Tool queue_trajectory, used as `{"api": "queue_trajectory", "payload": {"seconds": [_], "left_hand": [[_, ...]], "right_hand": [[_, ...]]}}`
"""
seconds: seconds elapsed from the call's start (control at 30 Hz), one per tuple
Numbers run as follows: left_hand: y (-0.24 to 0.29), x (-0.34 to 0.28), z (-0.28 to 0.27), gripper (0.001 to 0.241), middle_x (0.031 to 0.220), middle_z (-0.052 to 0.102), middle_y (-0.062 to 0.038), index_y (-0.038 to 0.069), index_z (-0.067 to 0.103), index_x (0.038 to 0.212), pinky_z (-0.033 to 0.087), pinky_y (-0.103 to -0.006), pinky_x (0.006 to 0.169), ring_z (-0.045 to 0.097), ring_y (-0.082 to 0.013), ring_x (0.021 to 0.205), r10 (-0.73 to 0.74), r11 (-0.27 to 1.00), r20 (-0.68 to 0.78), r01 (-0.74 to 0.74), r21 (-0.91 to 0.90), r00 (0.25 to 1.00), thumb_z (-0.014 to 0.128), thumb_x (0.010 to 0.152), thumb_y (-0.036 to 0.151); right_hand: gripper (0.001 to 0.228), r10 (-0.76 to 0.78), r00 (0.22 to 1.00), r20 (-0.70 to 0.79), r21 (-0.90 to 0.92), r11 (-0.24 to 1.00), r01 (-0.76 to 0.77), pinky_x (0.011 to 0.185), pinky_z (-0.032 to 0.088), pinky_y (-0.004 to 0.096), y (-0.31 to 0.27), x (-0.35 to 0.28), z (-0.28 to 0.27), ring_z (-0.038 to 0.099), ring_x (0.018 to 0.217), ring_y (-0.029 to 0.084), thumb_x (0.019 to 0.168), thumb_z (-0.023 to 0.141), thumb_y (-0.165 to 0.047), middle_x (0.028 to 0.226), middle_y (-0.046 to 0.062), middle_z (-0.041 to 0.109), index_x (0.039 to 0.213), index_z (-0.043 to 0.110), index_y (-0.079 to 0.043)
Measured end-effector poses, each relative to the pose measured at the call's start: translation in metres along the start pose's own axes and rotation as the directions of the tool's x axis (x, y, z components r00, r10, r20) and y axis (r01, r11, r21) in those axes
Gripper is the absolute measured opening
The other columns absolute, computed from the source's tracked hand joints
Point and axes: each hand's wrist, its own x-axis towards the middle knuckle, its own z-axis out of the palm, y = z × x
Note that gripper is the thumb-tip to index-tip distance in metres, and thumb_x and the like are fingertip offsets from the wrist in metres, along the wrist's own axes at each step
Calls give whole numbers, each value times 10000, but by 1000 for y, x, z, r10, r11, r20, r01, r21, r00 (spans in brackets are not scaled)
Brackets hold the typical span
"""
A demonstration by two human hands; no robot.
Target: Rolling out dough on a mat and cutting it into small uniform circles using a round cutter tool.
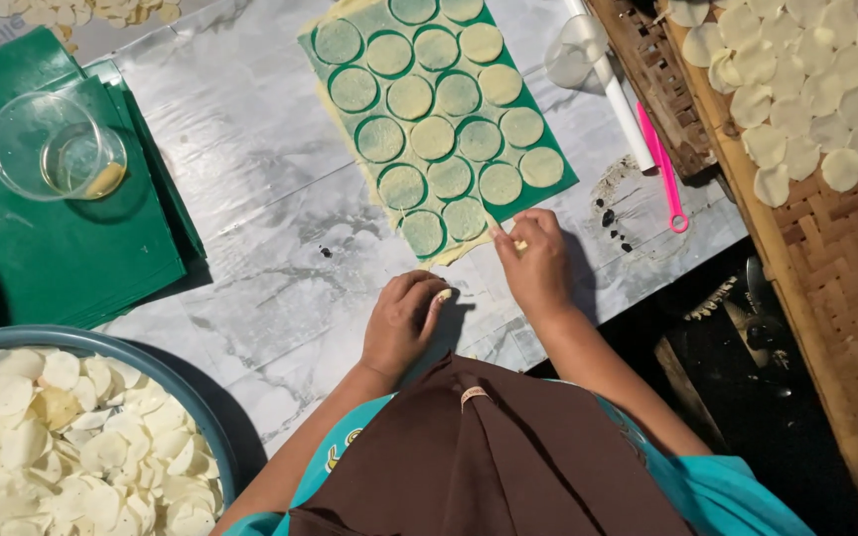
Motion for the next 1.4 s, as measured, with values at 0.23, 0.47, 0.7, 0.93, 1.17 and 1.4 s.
{"api": "queue_trajectory", "payload": {"seconds": [0.23,0.47,0.7,0.93,1.17,1.4], "left_hand": [[-1,-4,2,190,1114,672,-100,152,699,1146,550,-438,897,692,-335,1039,8,1000,-23,-7,23,1000,689,966,216],[5,-1,-4,321,1160,642,-133,103,644,1250,556,-467,923,687,-373,1061,7,1000,-22,-8,-19,1000,721,941,146],[1,-3,-7,371,1247,601,-141,107,614,1307,566,-482,939,679,-389,1092,-126,978,-63,113,-176,990,688,944,96],[-4,-1,-14,382,1249,590,-152,101,620,1284,565,-502,947,664,-416,1136,-123,985,-69,114,-131,990,709,914,71],[-11,2,-25,400,1277,591,-118,131,633,1294,521,-487,1026,632,-367,1215,-152,987,-106,146,-61,983,713,904,94],[-27,16,-47,330,1230,597,-137,104,648,1251,487,-510,1023,612,-386,1191,-150,980,-289,180,83,946,683,925,71]], "right_hand": [[270,400,810,429,-159,916,-369,694,572,394,-18,-13,-7,739,802,249,869,717,-517,703,-51,711,841,618,-266],[282,220,951,217,-252,954,-164,783,582,457,-18,-20,18,712,957,295,829,777,-368,1010,-2,684,1060,654,-262],[62,-42,994,97,28,999,40,751,579,406,-54,-24,11,707,928,331,901,718,-187,1010,26,601,912,664,-159],[281,-104,969,223,-177,973,146,691,608,475,-56,-23,24,697,897,346,843,776,-275,1067,24,546,1031,606,-154],[305,-42,925,378,155,988,-18,814,610,433,-62,-25,-1,677,1053,424,864,737,-103,1149,139,590,1158,668,-57],[364,-241,898,369,222,961,167,794,632,400,-97,26,12,705,1032,346,867,758,-118,1063,85,657,1228,737,-162]]}}
